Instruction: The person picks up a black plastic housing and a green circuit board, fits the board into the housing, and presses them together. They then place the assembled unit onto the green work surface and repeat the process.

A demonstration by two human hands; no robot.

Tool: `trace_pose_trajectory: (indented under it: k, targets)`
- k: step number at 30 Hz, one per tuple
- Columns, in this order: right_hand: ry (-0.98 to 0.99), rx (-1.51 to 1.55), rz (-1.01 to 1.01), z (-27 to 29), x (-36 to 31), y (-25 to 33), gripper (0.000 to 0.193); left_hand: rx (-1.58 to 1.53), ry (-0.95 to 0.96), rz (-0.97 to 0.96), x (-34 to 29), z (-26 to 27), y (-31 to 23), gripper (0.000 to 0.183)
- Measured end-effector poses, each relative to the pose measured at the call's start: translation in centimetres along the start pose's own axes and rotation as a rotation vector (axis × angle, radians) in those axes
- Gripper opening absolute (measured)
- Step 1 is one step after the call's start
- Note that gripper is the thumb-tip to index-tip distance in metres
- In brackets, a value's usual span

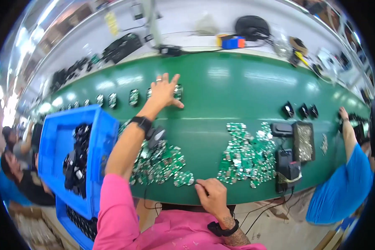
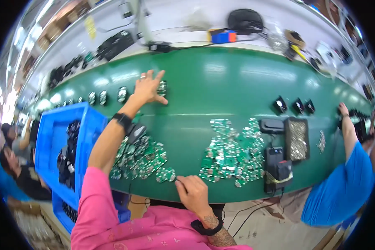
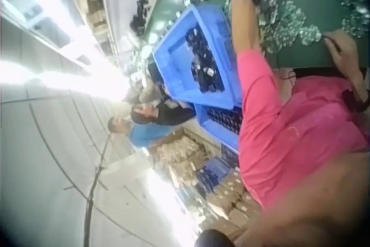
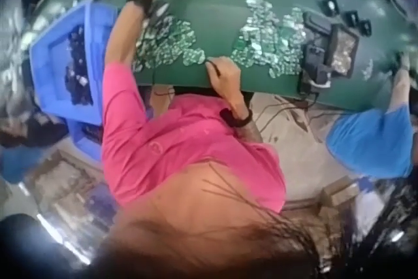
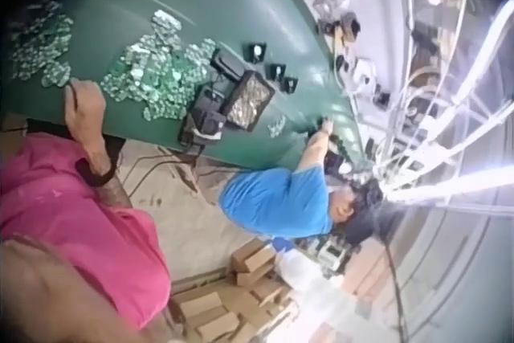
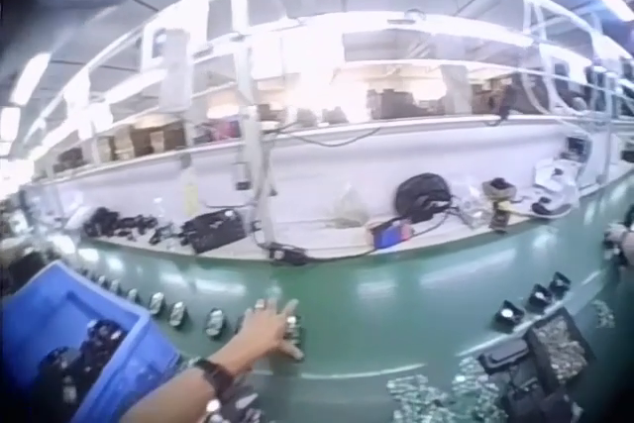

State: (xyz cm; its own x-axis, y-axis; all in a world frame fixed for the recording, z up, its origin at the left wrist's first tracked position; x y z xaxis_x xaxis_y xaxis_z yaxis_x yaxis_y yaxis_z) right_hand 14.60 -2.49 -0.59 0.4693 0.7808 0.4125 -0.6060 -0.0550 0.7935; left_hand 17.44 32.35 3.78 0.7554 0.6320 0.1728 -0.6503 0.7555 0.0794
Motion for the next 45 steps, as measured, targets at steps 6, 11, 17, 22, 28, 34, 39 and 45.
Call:
trace_pose_trajectory:
  k: [6, 11, 17, 22, 28, 34, 39, 45]
  targets:
    - [0.0, 0.072, 0.02, -0.2, 0.2, -0.3, 0.008, -0.455, 0.232, -0.341, 3.7, 3.2, -17.8, 0.08]
    - [0.045, 0.054, 0.013, -0.9, -0.3, 0.0, 0.01, -0.504, 0.124, -0.614, 5.3, 1.7, -34.1, 0.075]
    - [-0.049, 0.149, 0.004, -0.3, -1.4, -0.9, 0.008, -0.366, 0.223, -0.732, 5.7, -1.7, -41.8, 0.068]
    - [0.002, 0.217, 0.031, 0.0, -0.8, -0.8, 0.006, -0.319, -0.114, -0.77, 6.7, -0.2, -40.4, 0.044]
    - [-0.012, 0.306, 0.037, 0.8, -0.2, -0.7, 0.007, -0.689, -0.153, -0.83, 3.7, 11.3, -29.9, 0.038]
    - [-0.007, 0.164, -0.026, -0.3, -0.2, -0.9, 0.018, -1.405, 0.187, -0.537, -10.4, 14.4, -15.8, 0.041]
    - [0.213, -0.179, 0.026, -2.5, 1.0, 1.1, 0.04, -2.173, 0.299, 0.263, -26.2, 5.4, -10.5, 0.042]
    - [0.144, -0.197, 0.036, -2.3, 0.9, 0.1, 0.022, -2.381, 0.08, 0.586, -33.8, -0.6, -8.8, 0.025]
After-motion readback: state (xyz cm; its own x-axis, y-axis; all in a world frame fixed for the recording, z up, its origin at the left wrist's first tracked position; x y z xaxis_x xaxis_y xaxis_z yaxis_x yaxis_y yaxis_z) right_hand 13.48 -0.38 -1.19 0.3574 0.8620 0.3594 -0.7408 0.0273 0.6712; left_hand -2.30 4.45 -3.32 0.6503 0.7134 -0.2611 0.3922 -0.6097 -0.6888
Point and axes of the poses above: each hand's wrist, its own x-axis towards the middle knuckle, its own z-axis out of the back of the hand, y = z × x, the point moved 8 cm from there along x, towards the middle knuckle, and after that the axes turned 1 degree about -x, right-handed, at the moved point
